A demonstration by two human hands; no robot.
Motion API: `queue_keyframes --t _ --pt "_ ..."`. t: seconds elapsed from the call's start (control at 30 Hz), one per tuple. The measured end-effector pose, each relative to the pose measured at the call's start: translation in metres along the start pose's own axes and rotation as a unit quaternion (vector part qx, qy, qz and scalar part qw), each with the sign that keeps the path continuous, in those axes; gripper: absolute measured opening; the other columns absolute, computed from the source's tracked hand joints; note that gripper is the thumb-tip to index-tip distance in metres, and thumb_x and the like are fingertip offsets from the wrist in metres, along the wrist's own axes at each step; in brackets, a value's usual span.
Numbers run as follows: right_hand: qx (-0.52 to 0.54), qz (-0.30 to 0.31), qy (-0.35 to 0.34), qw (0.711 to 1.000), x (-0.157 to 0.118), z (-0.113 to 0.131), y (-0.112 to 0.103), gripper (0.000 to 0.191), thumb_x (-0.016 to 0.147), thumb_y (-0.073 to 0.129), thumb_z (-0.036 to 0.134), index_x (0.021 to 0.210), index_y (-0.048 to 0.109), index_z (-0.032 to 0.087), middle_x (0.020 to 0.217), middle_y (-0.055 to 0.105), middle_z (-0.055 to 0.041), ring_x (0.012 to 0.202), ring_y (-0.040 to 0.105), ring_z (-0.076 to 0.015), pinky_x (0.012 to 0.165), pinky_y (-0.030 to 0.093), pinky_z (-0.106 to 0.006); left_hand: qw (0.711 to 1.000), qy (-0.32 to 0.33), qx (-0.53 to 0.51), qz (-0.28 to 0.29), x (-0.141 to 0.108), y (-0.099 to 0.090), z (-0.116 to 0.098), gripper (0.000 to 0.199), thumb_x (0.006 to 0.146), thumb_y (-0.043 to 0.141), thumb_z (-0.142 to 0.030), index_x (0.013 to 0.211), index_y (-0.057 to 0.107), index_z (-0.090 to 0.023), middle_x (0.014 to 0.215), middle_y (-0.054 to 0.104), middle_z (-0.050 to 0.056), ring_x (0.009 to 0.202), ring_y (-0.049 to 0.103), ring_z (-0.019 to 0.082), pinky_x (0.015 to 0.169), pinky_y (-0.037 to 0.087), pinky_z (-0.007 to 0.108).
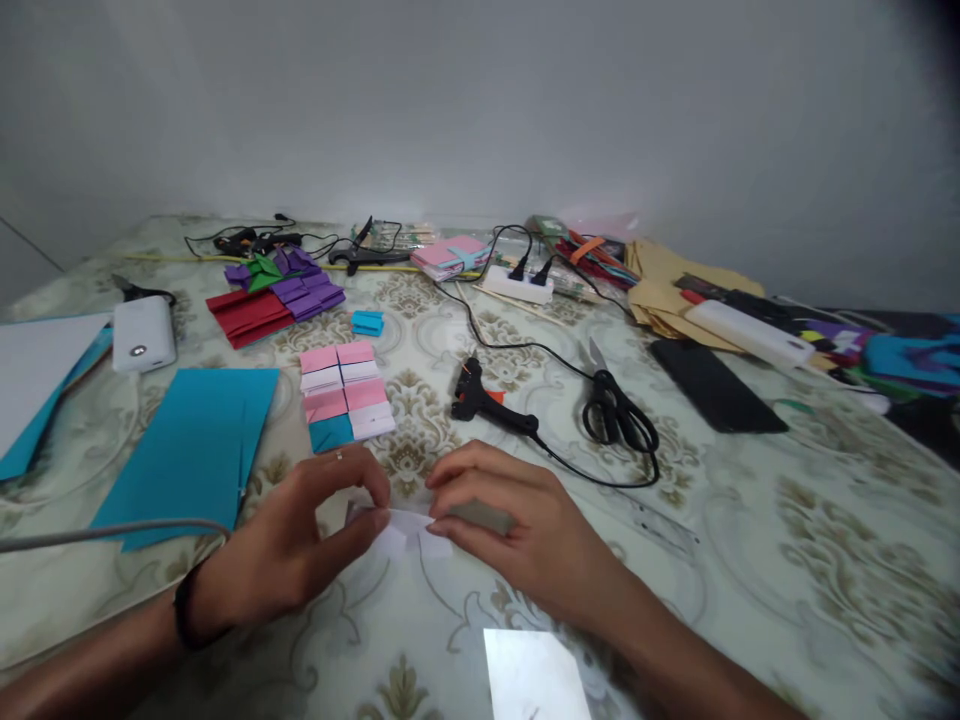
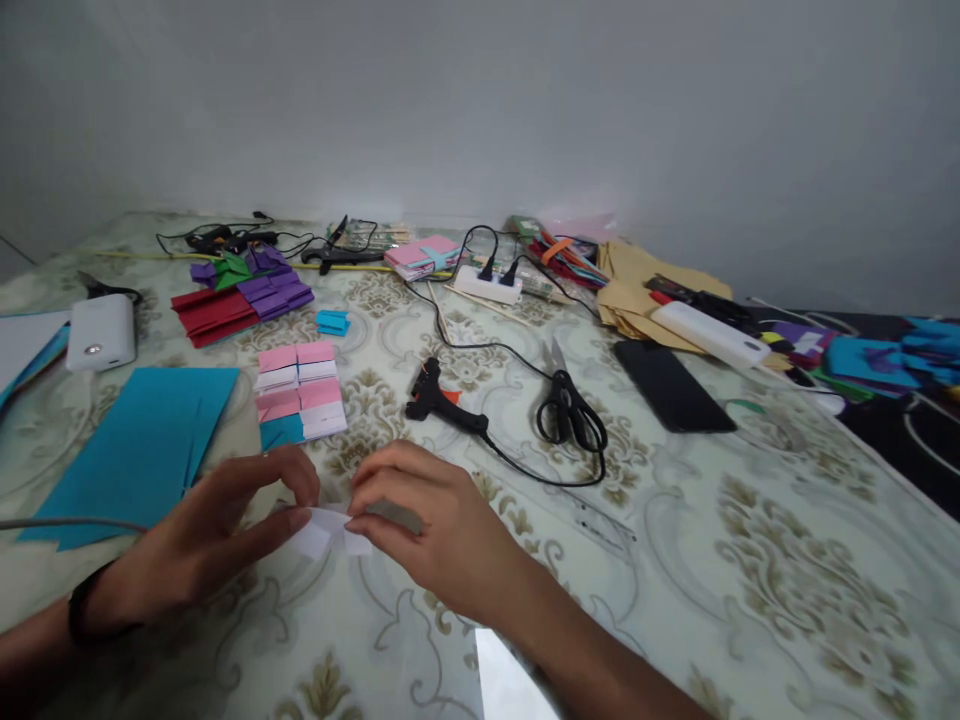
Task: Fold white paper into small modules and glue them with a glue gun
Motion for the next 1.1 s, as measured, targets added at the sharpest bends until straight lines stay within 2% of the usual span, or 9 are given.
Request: queue_keyframes --t 0.1,0.23,0.3,0.4,0.5,0.57,0.67,0.83,1.1 --pt "0.012 0.015 0.009 1.000 0.000 -0.001 0.004 0.010 0.095 0.077 0.012 0.090 0.074 0.020 0.102 0.075 -0.0043 0.093 0.072 -0.0171 0.083 0.057 -0.029 1.000 -0.003 -0.022 0.018 0.002 0.003 0.001 0.008 0.102 0.065 -0.023 0.102 0.073 -0.023 0.097 0.077 0.000 0.089 0.071 0.019 0.082 0.053 0.029" --pt "0.023 0.043 0.022 0.999 -0.001 0.000 0.008 0.011 0.095 0.077 0.012 0.087 0.072 0.019 0.090 0.073 -0.0025 0.084 0.070 -0.0166 0.077 0.054 -0.028 0.998 -0.006 -0.043 0.049 0.002 0.009 0.001 0.012 0.104 0.066 -0.028 0.101 0.078 -0.024 0.095 0.079 0.000 0.088 0.073 0.018 0.082 0.055 0.030" --pt "0.019 0.041 0.039 0.998 -0.001 0.000 0.008 0.013 0.094 0.078 0.012 0.085 0.072 0.019 0.087 0.073 -0.0012 0.081 0.070 -0.0157 0.075 0.052 -0.026 0.999 0.021 -0.020 0.037 0.000 0.010 -0.002 0.013 0.100 0.074 -0.032 0.110 0.076 -0.025 0.106 0.079 0.002 0.098 0.074 0.021 0.089 0.058 0.033" --pt "0.009 0.028 0.082 0.996 -0.001 -0.001 0.006 0.015 0.091 0.081 0.010 0.083 0.072 0.020 0.081 0.073 0.0021 0.077 0.069 -0.0137 0.072 0.051 -0.024 0.993 0.099 0.059 -0.004 -0.003 0.012 -0.008 0.039 0.088 0.087 -0.037 0.121 0.071 -0.026 0.119 0.077 0.006 0.111 0.072 0.028 0.098 0.060 0.041" --pt "-0.002 0.024 0.099 0.995 -0.001 0.001 0.005 0.017 0.089 0.081 0.008 0.083 0.071 0.021 0.079 0.073 0.0039 0.075 0.069 -0.0124 0.071 0.050 -0.022 0.983 0.140 0.114 -0.035 -0.004 0.015 -0.011 0.020 0.094 0.076 -0.019 0.113 0.070 -0.025 0.109 0.078 0.005 0.103 0.073 0.026 0.096 0.059 0.042" --pt "-0.006 0.021 0.103 0.994 -0.001 0.003 0.006 0.018 0.088 0.080 0.006 0.082 0.070 0.021 0.080 0.073 0.0043 0.075 0.069 -0.0118 0.071 0.049 -0.021 0.979 0.157 0.115 -0.051 -0.004 0.015 -0.011 0.016 0.097 0.069 -0.010 0.106 0.070 -0.023 0.102 0.077 0.003 0.096 0.073 0.022 0.093 0.058 0.040" --pt "-0.007 0.018 0.108 0.994 -0.001 0.006 0.007 0.018 0.087 0.079 0.006 0.082 0.069 0.021 0.079 0.072 0.0046 0.074 0.068 -0.0114 0.071 0.049 -0.020 0.977 0.171 0.108 -0.061 -0.004 0.014 -0.012 0.015 0.097 0.068 -0.008 0.099 0.069 -0.022 0.095 0.076 0.002 0.089 0.072 0.019 0.089 0.059 0.037" --pt "0.001 0.016 0.101 0.995 -0.002 0.010 0.010 0.019 0.086 0.073 0.003 0.080 0.068 0.021 0.077 0.071 0.0052 0.072 0.067 -0.0103 0.071 0.049 -0.020 0.978 0.166 0.109 -0.062 -0.005 0.014 -0.016 0.022 0.091 0.063 -0.001 0.096 0.067 -0.022 0.098 0.079 0.003 0.091 0.075 0.021 0.084 0.062 0.036" --pt "0.015 0.024 0.130 0.991 -0.004 0.010 0.014 0.026 0.069 0.064 -0.005 0.073 0.059 0.020 0.071 0.064 0.0074 0.068 0.061 -0.0088 0.066 0.044 -0.019 0.984 0.150 0.095 -0.036 -0.008 0.019 -0.017 0.023 0.088 0.061 0.000 0.090 0.063 -0.023 0.094 0.078 0.001 0.084 0.073 0.018 0.074 0.061 0.028"
Point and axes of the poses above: each hand's wrist, its own x-axis towards the middle knuckle, its own y-axis out of the palm, z = x × y, the point moved 4 cm from there along x, towards the middle knuckle
